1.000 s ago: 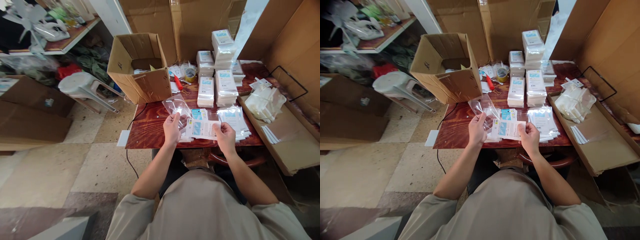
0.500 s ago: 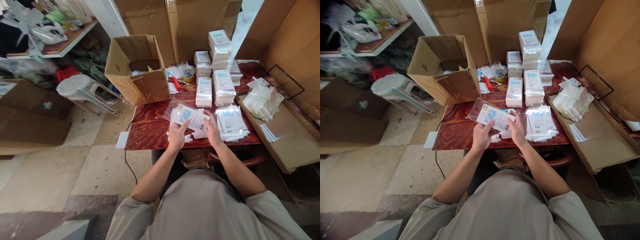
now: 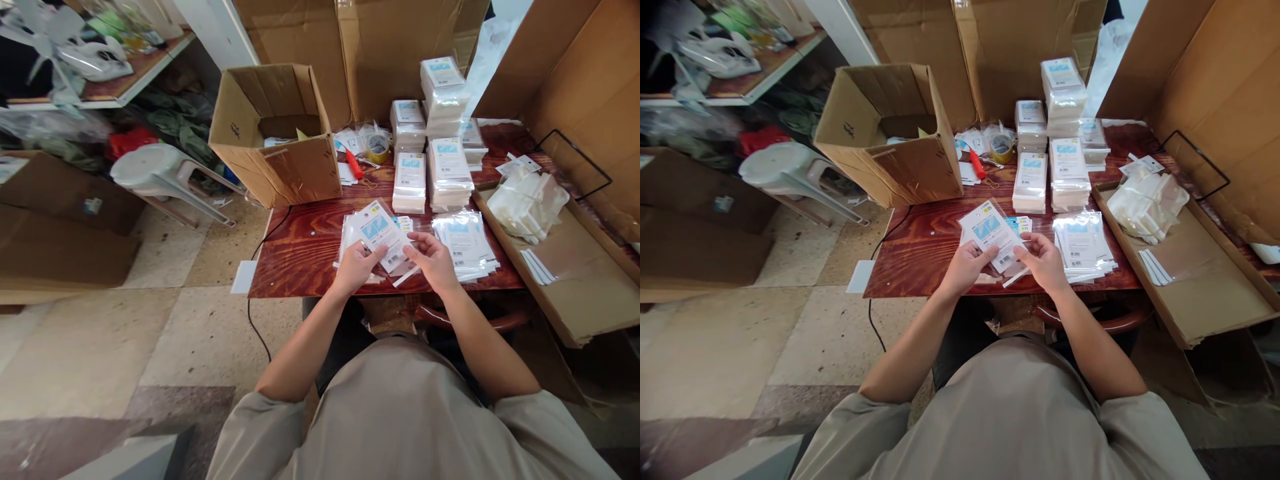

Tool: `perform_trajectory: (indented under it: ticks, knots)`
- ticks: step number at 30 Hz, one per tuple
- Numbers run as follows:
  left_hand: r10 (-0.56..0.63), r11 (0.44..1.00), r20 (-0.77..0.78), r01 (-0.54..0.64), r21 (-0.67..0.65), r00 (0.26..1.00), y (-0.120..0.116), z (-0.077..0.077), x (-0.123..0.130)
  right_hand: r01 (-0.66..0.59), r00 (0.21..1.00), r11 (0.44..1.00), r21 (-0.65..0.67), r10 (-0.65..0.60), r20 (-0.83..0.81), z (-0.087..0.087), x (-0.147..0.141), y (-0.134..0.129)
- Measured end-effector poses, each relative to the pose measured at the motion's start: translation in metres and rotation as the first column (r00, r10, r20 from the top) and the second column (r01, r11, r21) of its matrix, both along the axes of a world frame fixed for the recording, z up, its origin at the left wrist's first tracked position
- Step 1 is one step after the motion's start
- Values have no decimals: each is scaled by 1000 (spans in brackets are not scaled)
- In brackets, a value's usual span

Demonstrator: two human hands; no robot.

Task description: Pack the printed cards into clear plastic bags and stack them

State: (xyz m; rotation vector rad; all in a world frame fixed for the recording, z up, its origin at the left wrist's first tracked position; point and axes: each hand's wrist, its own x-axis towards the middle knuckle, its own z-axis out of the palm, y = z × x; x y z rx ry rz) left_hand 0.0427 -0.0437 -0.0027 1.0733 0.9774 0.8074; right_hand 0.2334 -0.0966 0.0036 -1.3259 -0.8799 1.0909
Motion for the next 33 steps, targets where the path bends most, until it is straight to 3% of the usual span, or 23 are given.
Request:
perform_trajectory:
  ticks: [2, 4, 6, 7, 9, 10, 13, 15, 17, 18, 20, 22, 23, 25, 27, 28, 29, 31, 33]
  knots:
    - [79, 989, -286, -38, 146, 955, 11, -6, -10, 98, 991, 995, -8, -96, 93, 0, 23, -3]
    - [292, 932, -590, -84, 354, 753, 22, -11, -22, 296, 909, 955, 23, -289, 300, -3, 50, -10]
    - [384, 899, -766, -20, 437, 516, 34, -14, -33, 500, 682, 861, 95, -459, 569, -11, 75, -19]
    - [362, 910, -818, 20, 414, 447, 40, -16, -37, 574, 545, 809, 123, -491, 680, -17, 85, -23]
    - [275, 945, -872, 54, 323, 405, 50, -18, -44, 655, 312, 738, 164, -462, 830, -30, 100, -29]
    - [238, 958, -882, 52, 282, 407, 54, -19, -46, 669, 233, 722, 178, -431, 872, -36, 103, -31]
    - [185, 976, -880, 20, 215, 437, 64, -18, -51, 621, 82, 734, 275, -411, 908, -46, 101, -29]
    - [195, 974, -879, 17, 224, 435, 66, -15, -54, 454, 107, 815, 360, -451, 886, -42, 88, -25]
    - [214, 969, -893, 31, 246, 397, 65, -11, -56, 94, 235, 930, 356, -368, 899, -31, 69, -20]
    - [220, 966, -903, 44, 253, 368, 64, -9, -57, -129, 272, 946, 297, -254, 928, -24, 58, -17]
    - [235, 958, -916, 84, 275, 325, 59, -6, -60, -460, 194, 882, 101, -11, 981, -12, 38, -11]
    - [298, 926, -884, 113, 359, 360, 54, -5, -63, -590, 46, 803, -85, 139, 989, -3, 24, -7]
    - [341, 904, -838, 97, 417, 426, 52, -6, -64, -612, -7, 776, -148, 182, 983, -1, 20, -5]
    - [390, 885, -664, -61, 462, 638, 49, -10, -64, -639, -58, 736, -223, 243, 968, 3, 16, -3]
    - [391, 909, -393, -283, 304, 832, 47, -14, -61, -651, -35, 720, -239, 287, 957, 5, 19, -4]
    - [398, 915, -252, -361, 183, 882, 47, -16, -59, -646, 1, 728, -228, 300, 954, 7, 21, -5]
    - [415, 910, -130, -408, 76, 901, 47, -17, -56, -629, 61, 752, -197, 301, 952, 10, 24, -7]
    - [463, 887, 29, -462, -27, 886, 47, -18, -49, -522, 254, 851, -56, 218, 942, 17, 29, -12]
    - [509, 861, 106, -507, -44, 854, 46, -15, -42, -251, 505, 953, 172, -23, 863, 26, 31, -20]
